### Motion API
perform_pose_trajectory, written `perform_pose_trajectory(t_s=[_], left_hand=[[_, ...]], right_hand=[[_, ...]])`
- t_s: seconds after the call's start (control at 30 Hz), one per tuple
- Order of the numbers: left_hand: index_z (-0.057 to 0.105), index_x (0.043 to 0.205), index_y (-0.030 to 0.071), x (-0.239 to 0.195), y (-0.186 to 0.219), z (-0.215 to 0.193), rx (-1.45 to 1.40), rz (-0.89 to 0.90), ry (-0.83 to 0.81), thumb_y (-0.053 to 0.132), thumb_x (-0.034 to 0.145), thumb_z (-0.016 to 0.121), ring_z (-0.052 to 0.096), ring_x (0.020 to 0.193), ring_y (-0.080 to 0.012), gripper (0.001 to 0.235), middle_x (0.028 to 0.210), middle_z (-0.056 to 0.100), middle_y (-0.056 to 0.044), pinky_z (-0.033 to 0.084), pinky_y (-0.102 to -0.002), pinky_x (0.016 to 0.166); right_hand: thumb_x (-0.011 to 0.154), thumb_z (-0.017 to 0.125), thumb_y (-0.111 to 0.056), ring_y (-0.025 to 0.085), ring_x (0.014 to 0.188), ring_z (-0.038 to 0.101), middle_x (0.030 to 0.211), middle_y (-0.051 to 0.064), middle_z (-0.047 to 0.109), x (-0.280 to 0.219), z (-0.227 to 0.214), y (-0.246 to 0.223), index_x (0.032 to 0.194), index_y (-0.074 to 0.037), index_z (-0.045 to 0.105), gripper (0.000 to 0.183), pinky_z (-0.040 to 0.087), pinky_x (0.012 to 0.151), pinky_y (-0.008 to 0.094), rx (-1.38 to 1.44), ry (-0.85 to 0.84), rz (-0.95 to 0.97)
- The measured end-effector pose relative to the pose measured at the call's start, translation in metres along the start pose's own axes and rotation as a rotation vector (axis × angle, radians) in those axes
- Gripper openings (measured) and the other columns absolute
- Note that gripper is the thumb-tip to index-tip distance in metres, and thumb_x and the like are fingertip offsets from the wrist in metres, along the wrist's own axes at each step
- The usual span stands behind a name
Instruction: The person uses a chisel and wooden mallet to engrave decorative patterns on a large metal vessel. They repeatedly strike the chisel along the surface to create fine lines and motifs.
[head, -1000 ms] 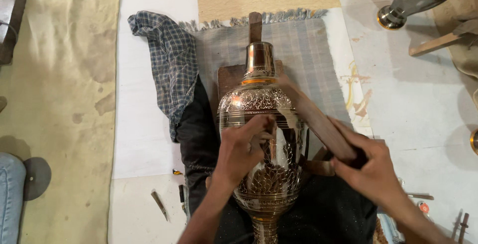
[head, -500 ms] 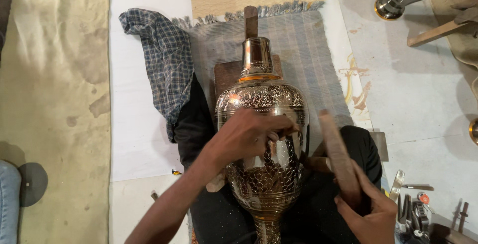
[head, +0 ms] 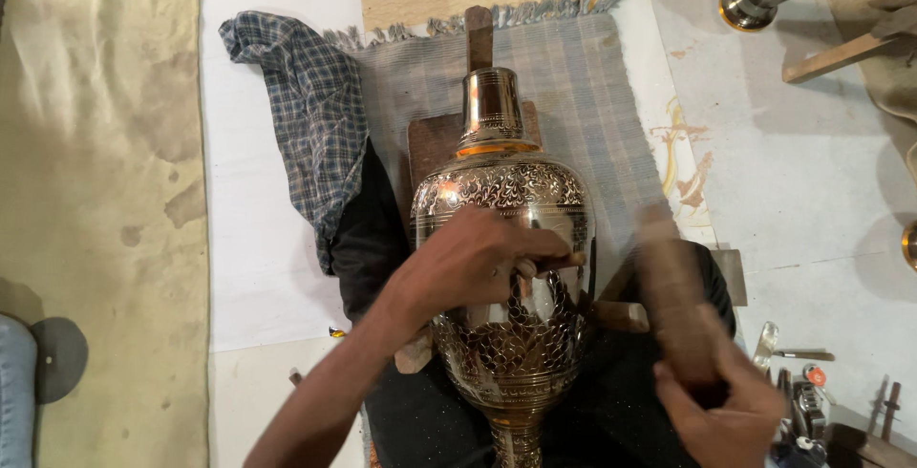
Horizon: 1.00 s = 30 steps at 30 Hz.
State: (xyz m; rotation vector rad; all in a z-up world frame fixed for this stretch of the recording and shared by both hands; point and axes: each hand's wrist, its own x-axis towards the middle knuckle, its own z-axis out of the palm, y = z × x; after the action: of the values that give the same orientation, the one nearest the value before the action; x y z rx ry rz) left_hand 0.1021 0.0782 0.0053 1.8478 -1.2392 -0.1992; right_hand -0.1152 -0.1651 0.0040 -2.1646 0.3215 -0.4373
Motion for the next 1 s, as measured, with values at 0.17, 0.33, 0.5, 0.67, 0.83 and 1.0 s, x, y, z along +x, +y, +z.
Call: perform_pose_trajectory(t_s=[0.17,0.33,0.5,0.67,0.83,1.0], left_hand=[[0.072,0.112,0.01,-0.016,0.02,0.01,0.064,-0.291,0.156,-0.016,0.076,0.055,0.071,0.054,-0.0133,0.048,0.088,0.079,-0.008,0.051,-0.024,0.037],[0.074,0.109,0.01,-0.025,0.041,0.029,0.086,-0.389,0.512,-0.015,0.082,0.051,0.067,0.047,-0.0132,0.044,0.085,0.082,-0.005,0.049,-0.029,0.04],[0.07,0.113,0.001,-0.025,0.057,0.051,0.048,-0.4,0.864,-0.014,0.088,0.049,0.081,0.081,-0.016,0.036,0.092,0.078,-0.011,0.066,-0.026,0.066],[0.069,0.115,-0.01,-0.016,0.069,0.078,0.128,-0.518,1.156,-0.013,0.082,0.054,0.08,0.082,-0.0187,0.036,0.091,0.078,-0.012,0.066,-0.027,0.074],[0.071,0.1,-0.006,-0.013,0.071,0.08,0.012,-0.545,1.243,-0.011,0.09,0.065,0.078,0.076,-0.0157,0.013,0.089,0.078,-0.01,0.064,-0.026,0.066],[0.068,0.108,-0.004,-0.02,0.065,0.055,-0.687,-0.485,1.231,-0.01,0.087,0.062,0.072,0.07,-0.0129,0.022,0.087,0.077,-0.009,0.058,-0.024,0.062]], right_hand=[[0.07,0.067,0.01,0.035,0.121,0.066,0.141,0.025,0.061,0.057,-0.025,0.0,0.141,-0.009,0.055,0.075,0.058,0.099,0.043,0.202,-0.253,-0.212],[0.073,0.072,-0.002,0.022,0.075,0.058,0.109,0.012,0.069,0.128,-0.033,-0.031,0.145,-0.021,0.054,0.077,0.053,0.061,0.035,-0.122,-0.535,-0.151],[0.079,0.066,-0.007,0.009,0.041,0.053,0.108,-0.007,0.063,0.182,-0.023,-0.106,0.152,-0.039,0.047,0.082,0.048,0.035,0.026,-0.577,-0.863,-0.271],[0.078,0.06,-0.006,0.012,0.047,0.05,0.107,-0.016,0.063,0.201,-0.002,-0.17,0.154,-0.06,0.029,0.098,0.043,0.046,0.027,-1.327,-1.157,-0.248],[0.076,0.061,-0.011,0.008,0.047,0.052,0.101,-0.014,0.062,0.214,-0.004,-0.199,0.16,-0.054,0.025,0.101,0.043,0.046,0.024,-1.461,-1.123,-0.395],[0.076,0.077,-0.015,0.019,0.069,0.064,0.097,0.013,0.067,0.169,-0.002,-0.121,0.15,-0.018,0.05,0.078,0.054,0.063,0.035,-0.217,-0.604,-0.265]])
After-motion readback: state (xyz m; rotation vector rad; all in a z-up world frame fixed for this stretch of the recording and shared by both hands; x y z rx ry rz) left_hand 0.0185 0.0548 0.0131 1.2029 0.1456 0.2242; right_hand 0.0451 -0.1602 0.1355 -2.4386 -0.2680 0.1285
